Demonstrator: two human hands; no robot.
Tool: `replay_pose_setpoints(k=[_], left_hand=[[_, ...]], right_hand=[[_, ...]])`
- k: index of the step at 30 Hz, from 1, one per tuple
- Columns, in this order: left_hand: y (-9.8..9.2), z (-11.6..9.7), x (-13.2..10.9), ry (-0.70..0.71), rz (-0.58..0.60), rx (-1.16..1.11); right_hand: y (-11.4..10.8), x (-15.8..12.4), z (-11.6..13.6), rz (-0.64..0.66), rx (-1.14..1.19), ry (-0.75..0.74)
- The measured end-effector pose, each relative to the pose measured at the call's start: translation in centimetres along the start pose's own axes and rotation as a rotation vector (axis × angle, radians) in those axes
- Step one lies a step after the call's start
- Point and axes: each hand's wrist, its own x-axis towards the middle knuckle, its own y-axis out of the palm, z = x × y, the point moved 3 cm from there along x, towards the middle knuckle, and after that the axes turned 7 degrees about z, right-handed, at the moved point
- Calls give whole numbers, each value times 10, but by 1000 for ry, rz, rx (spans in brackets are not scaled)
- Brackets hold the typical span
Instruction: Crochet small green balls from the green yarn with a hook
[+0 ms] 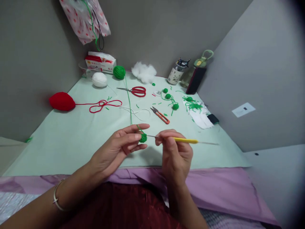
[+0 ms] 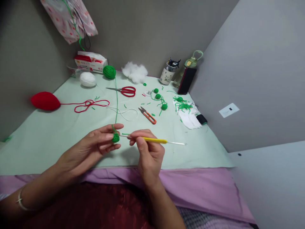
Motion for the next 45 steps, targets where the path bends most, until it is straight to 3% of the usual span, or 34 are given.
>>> replay_pose_setpoints(k=[4,13,17,21,24,28,32,35,38,41,43,45], left_hand=[[-1,3,0,65,24,148],[-2,1,-3,81,-20,286],[-7,2,-5,149,-39,357],[-8,5,-7,248,-73,381],[-6,7,-6,149,-49,203],[-1,6,-3,-54,15,-12],[1,2,-4,22,2,77],[2,5,-4,81,-5,196],[1,7,-4,138,-54,236],[0,9,-2,59,-38,132],[-1,10,0,-29,-5,31],[-2,7,1,-45,-1,-20]], right_hand=[[5,0,-8,75,97,114],[1,1,-9,54,268,204],[1,-3,3,101,-44,52],[10,-16,12,201,-582,-332],[13,-23,10,172,-773,-460],[5,-16,4,75,-390,-218],[2,-7,1,43,-42,-20],[8,-7,2,118,-129,-49],[10,-13,4,117,-346,-172],[9,-17,6,131,-560,-281],[5,-15,7,100,-524,-266],[-1,-10,5,29,-352,-159]])
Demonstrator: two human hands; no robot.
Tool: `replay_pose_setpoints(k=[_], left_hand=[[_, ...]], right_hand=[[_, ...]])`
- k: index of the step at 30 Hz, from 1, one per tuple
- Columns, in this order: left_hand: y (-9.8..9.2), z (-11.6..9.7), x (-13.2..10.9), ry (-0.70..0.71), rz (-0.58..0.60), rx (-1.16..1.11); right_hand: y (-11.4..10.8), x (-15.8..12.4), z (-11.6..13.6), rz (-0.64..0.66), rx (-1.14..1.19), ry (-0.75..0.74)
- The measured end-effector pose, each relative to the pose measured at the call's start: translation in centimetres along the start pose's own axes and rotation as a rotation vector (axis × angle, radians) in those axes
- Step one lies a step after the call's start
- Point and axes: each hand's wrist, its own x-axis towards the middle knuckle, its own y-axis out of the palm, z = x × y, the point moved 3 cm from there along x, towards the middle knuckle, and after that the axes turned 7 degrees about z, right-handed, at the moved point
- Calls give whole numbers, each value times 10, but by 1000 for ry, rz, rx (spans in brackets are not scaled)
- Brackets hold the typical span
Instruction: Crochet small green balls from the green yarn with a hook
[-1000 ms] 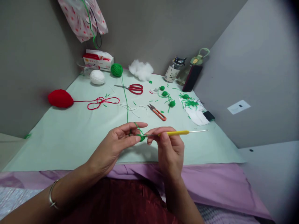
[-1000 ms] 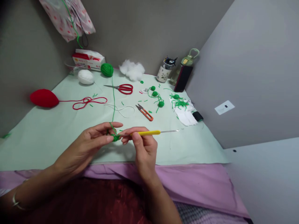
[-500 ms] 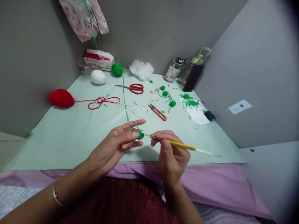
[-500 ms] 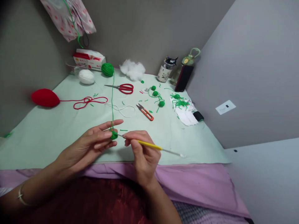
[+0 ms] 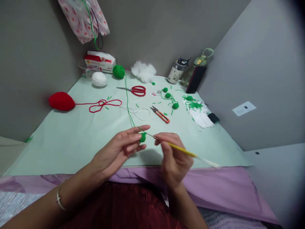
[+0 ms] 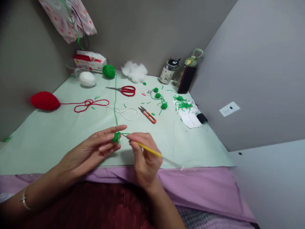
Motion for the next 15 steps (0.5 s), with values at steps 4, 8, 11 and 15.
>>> replay_pose_setpoints(k=[4,8,11,15], left_hand=[[0,-3,-3,116,-31,128],[2,-2,-6,168,-16,289],[1,-4,-7,169,-42,320],[-1,-7,-8,154,-66,330]], right_hand=[[3,6,-6,17,275,167],[7,5,-11,58,337,202],[6,3,-16,46,432,286],[2,3,-12,49,448,279]])
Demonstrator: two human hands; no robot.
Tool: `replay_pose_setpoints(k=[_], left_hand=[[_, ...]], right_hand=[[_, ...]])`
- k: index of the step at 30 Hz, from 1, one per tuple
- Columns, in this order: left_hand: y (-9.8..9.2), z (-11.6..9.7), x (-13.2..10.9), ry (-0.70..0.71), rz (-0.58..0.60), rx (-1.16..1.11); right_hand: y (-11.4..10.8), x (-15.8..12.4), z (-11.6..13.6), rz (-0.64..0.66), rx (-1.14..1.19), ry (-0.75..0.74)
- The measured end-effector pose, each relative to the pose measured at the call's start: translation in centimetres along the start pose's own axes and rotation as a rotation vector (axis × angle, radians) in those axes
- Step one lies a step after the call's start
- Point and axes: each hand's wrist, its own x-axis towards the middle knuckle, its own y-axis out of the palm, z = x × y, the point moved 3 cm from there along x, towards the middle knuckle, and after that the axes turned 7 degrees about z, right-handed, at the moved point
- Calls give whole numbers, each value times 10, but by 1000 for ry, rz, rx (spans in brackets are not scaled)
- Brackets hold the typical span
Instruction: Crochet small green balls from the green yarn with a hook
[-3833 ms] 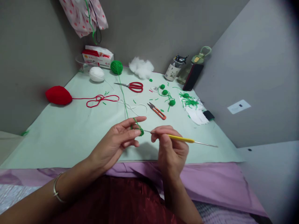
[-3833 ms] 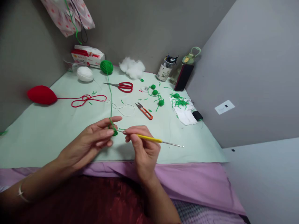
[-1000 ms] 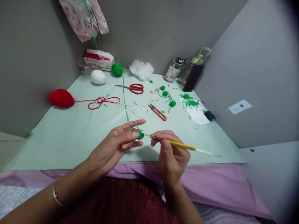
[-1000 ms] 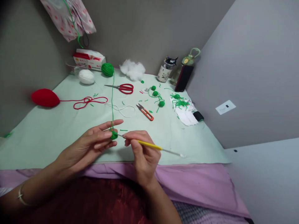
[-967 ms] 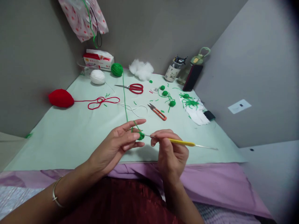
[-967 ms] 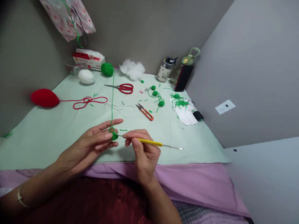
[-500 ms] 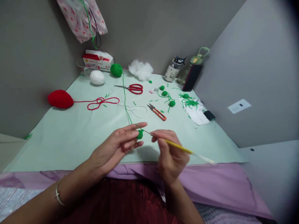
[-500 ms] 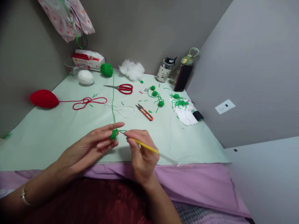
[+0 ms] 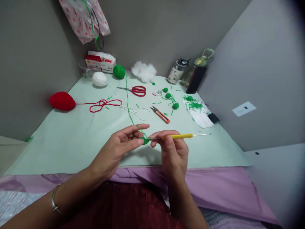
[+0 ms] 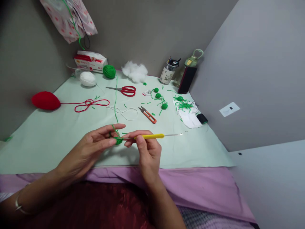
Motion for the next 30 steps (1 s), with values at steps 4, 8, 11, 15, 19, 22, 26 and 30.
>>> replay_pose_setpoints(k=[4,8,11,15,19,22,26,30], left_hand=[[-1,0,-2,78,-46,97],[3,5,-1,98,-67,52],[5,10,2,-90,33,-214],[3,5,4,-137,61,-320],[5,3,2,-54,81,-218],[9,5,2,19,52,-154],[9,8,4,-58,63,-220],[5,7,7,-182,88,-354]], right_hand=[[6,-5,12,48,-338,-184],[15,-14,13,102,-791,-500],[14,-16,11,45,-834,-512],[5,-6,11,-55,-366,-257],[7,1,9,6,-185,-167],[9,-1,7,36,-323,-207],[12,-10,10,27,-674,-422],[5,-5,11,-57,-448,-315]])
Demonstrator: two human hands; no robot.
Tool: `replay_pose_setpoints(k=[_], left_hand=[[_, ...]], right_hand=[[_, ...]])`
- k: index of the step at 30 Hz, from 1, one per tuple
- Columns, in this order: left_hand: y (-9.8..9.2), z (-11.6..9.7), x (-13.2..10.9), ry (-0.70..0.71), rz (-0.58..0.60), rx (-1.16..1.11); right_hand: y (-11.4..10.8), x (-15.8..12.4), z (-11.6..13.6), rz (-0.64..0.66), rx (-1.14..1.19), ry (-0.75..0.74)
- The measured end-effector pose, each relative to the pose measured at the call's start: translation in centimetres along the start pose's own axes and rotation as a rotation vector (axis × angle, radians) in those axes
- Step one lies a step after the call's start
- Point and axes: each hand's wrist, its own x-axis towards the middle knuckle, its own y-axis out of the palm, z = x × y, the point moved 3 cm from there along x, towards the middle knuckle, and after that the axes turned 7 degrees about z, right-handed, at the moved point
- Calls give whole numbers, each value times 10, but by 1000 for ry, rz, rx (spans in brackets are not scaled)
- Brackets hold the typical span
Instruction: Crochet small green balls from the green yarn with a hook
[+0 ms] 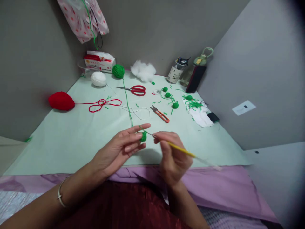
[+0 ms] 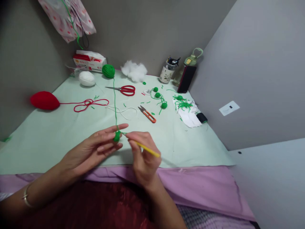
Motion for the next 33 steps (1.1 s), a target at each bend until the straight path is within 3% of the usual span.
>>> replay_pose_setpoints(k=[4,7,13,17,21,24,27,30,33], left_hand=[[-2,-3,0,126,-17,120],[-2,0,-1,152,-3,258],[-4,-3,-5,160,-20,353],[-5,-6,-6,229,-63,405],[-5,-2,-7,287,-97,407],[-5,3,-4,170,-50,217],[-4,5,-1,23,8,43],[-4,1,-1,62,13,39],[-3,2,-1,112,7,141]], right_hand=[[1,6,-7,12,312,181],[5,5,-12,72,332,252],[1,2,-16,38,464,324],[-1,3,-4,69,214,186],[7,-5,8,145,-250,-192],[11,-11,7,109,-434,-305],[5,-8,3,57,-193,-148],[0,-1,-1,-22,122,57],[3,4,-1,35,203,107]])
